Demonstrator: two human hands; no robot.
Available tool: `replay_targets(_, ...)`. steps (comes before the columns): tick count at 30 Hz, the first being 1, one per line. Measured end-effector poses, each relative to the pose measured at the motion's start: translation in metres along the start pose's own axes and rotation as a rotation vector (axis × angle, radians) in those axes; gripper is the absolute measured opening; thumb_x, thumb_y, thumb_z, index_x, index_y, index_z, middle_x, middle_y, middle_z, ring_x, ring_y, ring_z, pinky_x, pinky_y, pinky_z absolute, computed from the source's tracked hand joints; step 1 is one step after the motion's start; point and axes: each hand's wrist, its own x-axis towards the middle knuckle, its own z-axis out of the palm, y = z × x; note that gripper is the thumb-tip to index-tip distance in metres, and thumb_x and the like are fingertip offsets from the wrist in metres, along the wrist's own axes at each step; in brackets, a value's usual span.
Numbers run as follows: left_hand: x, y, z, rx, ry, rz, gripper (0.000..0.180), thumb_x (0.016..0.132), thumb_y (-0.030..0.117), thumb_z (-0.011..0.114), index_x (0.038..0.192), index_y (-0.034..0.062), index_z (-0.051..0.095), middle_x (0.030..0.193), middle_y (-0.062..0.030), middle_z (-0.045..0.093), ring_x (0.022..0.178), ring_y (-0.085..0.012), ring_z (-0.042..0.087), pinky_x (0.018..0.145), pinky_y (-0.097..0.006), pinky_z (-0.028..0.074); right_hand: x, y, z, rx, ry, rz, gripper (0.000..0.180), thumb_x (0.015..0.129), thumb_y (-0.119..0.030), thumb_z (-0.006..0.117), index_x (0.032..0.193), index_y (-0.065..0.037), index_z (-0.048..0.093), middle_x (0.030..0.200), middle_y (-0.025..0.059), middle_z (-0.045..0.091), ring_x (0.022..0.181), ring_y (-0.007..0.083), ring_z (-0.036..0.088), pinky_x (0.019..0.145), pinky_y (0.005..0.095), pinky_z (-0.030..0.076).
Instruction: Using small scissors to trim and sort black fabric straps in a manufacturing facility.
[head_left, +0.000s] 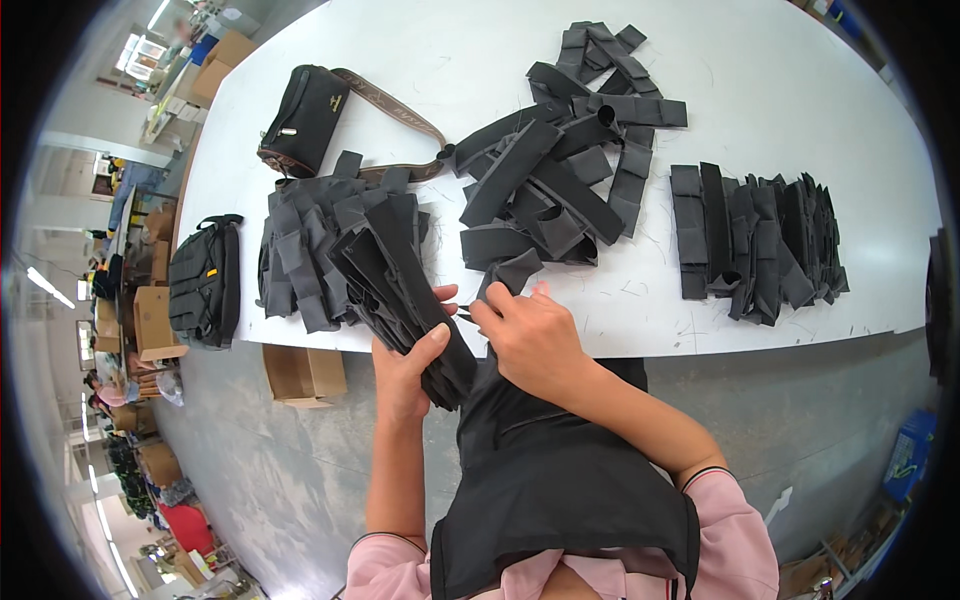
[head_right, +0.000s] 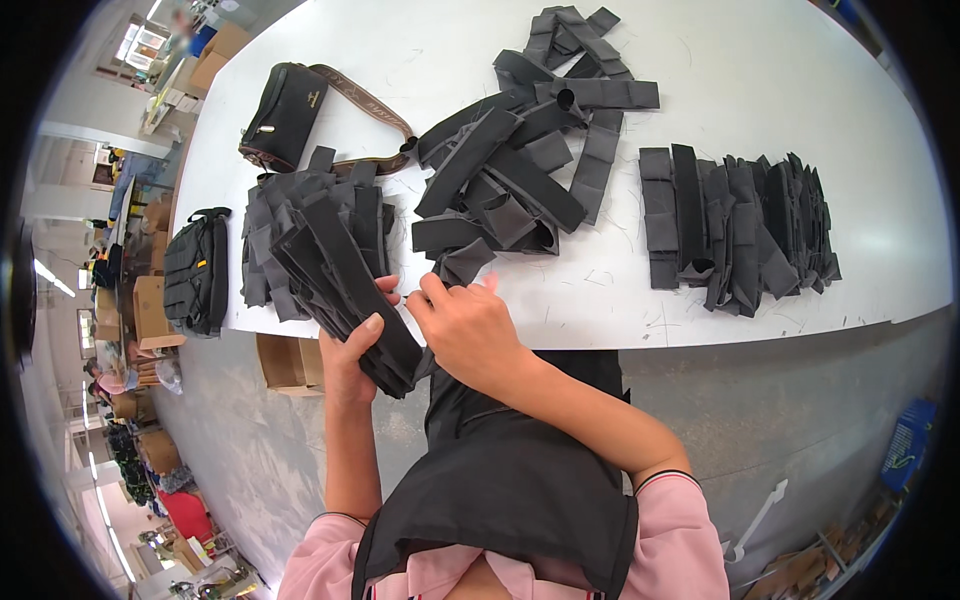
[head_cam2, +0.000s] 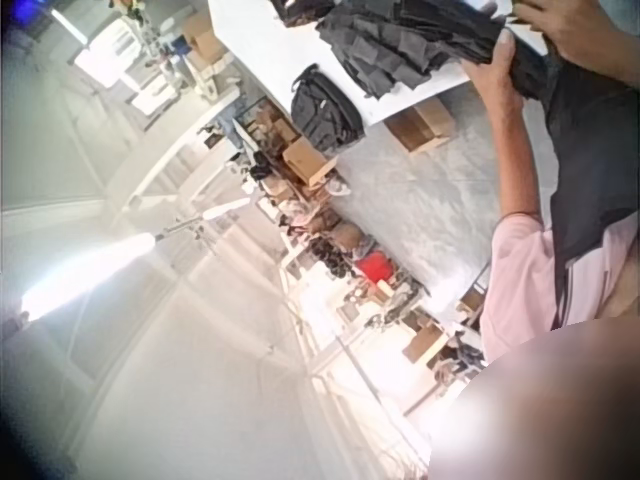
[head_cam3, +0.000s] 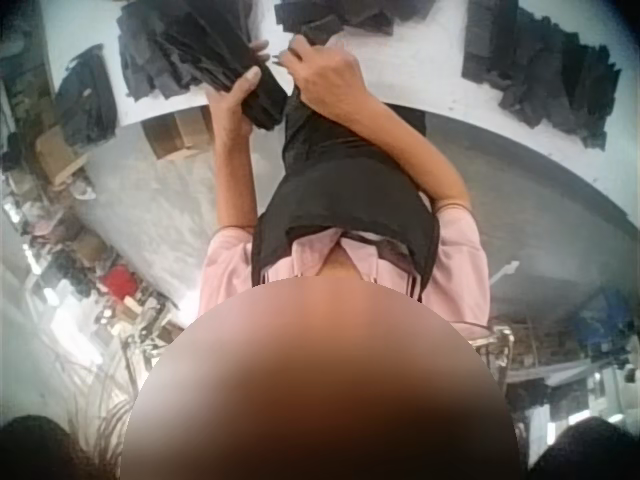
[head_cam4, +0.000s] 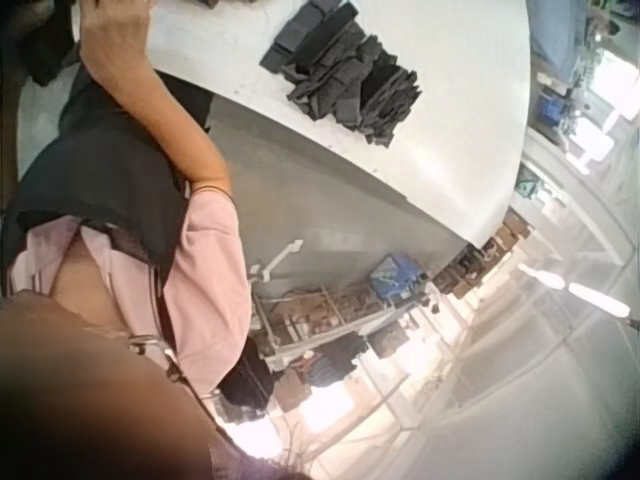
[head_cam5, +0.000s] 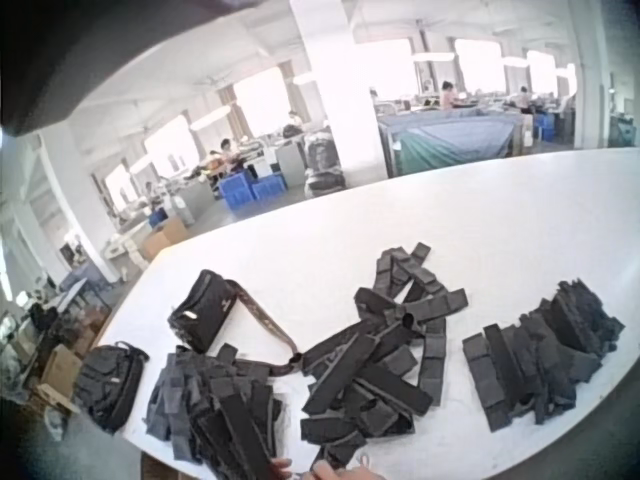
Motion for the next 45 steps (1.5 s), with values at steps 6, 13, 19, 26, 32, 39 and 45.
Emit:
replay_targets(6,-0.004,-0.004,-0.002,-0.045,0.007,-0.030,0.049,0.071,0.012,0.067,0.115,-0.0039,0.052,0.115,-0.0166,0.057,0.103,-0.0208,0.055,0.086,-0.032,0.046,-0.015,0.006,0.007,-0.004,-0.004,0.067,0.018,0.071,-0.008,0.066,0.087,-0.007,0.059,0.075,0.0034,0.050,0.055,0.0197,0.053,0.051,0.0307,0.040)
replay_targets(13,-0.006,-0.010,-0.007,-0.106,0.032,-0.070,0.048,0.072,0.010,0.067,0.115,-0.0035,0.052,0.114,-0.0166,0.058,0.103,-0.0209,0.055,0.086,-0.033,0.046,-0.018,0.000,-0.002,-0.045,0.009,0.040,0.018,0.072,-0.008,0.066,0.088,-0.006,0.060,0.075,0.0024,0.051,0.057,0.0170,0.053,0.052,0.0301,0.039)
replay_targets(19,-0.006,-0.014,-0.009,-0.095,0.030,-0.078,0.049,0.071,0.010,0.067,0.115,-0.0035,0.052,0.113,-0.0169,0.059,0.102,-0.0213,0.056,0.086,-0.032,0.047,-0.009,0.002,0.009,-0.036,-0.079,0.023,0.022,0.071,-0.006,0.066,0.092,-0.006,0.059,0.077,0.0030,0.050,0.059,0.0179,0.054,0.053,0.0311,0.040)
replay_targets(26,-0.010,-0.022,-0.025,-0.135,0.098,-0.133,0.052,0.071,0.015,0.068,0.116,-0.0044,0.051,0.112,-0.0176,0.059,0.101,-0.0220,0.057,0.082,-0.033,0.049,-0.036,0.016,0.022,0.151,0.020,0.219,0.029,0.072,-0.007,0.065,0.100,-0.009,0.059,0.077,0.0043,0.050,0.056,0.0221,0.055,0.050,0.0343,0.043)
replay_targets(32,-0.019,-0.027,-0.030,-0.187,0.120,-0.176,0.054,0.071,0.016,0.067,0.118,-0.0050,0.049,0.112,-0.0177,0.059,0.100,-0.0221,0.057,0.083,-0.033,0.049,-0.008,0.039,0.081,-0.029,-0.491,0.043,0.040,0.073,-0.003,0.058,0.112,-0.010,0.054,0.083,0.0085,0.057,0.060,0.0243,0.061,0.050,0.0348,0.047)
replay_targets(39,-0.021,-0.029,-0.033,-0.199,0.154,-0.153,0.054,0.071,0.017,0.066,0.117,-0.0045,0.049,0.112,-0.0175,0.059,0.099,-0.0221,0.057,0.082,-0.033,0.048,0.059,0.060,-0.008,0.430,-0.078,0.067,0.015,0.077,-0.004,0.058,0.090,-0.009,0.052,0.078,0.0067,0.059,0.067,0.0245,0.062,0.059,0.0365,0.048)
replay_targets(45,0.006,-0.009,-0.007,-0.185,-0.035,0.024,0.054,0.071,0.018,0.067,0.116,-0.0048,0.049,0.112,-0.0168,0.058,0.100,-0.0242,0.058,0.083,-0.034,0.047,0.108,0.064,-0.149,1.114,0.406,0.089,0.012,0.095,-0.017,0.047,0.092,-0.007,0.053,0.077,-0.0010,0.049,0.047,0.0058,0.042,0.043,0.0161,0.030)
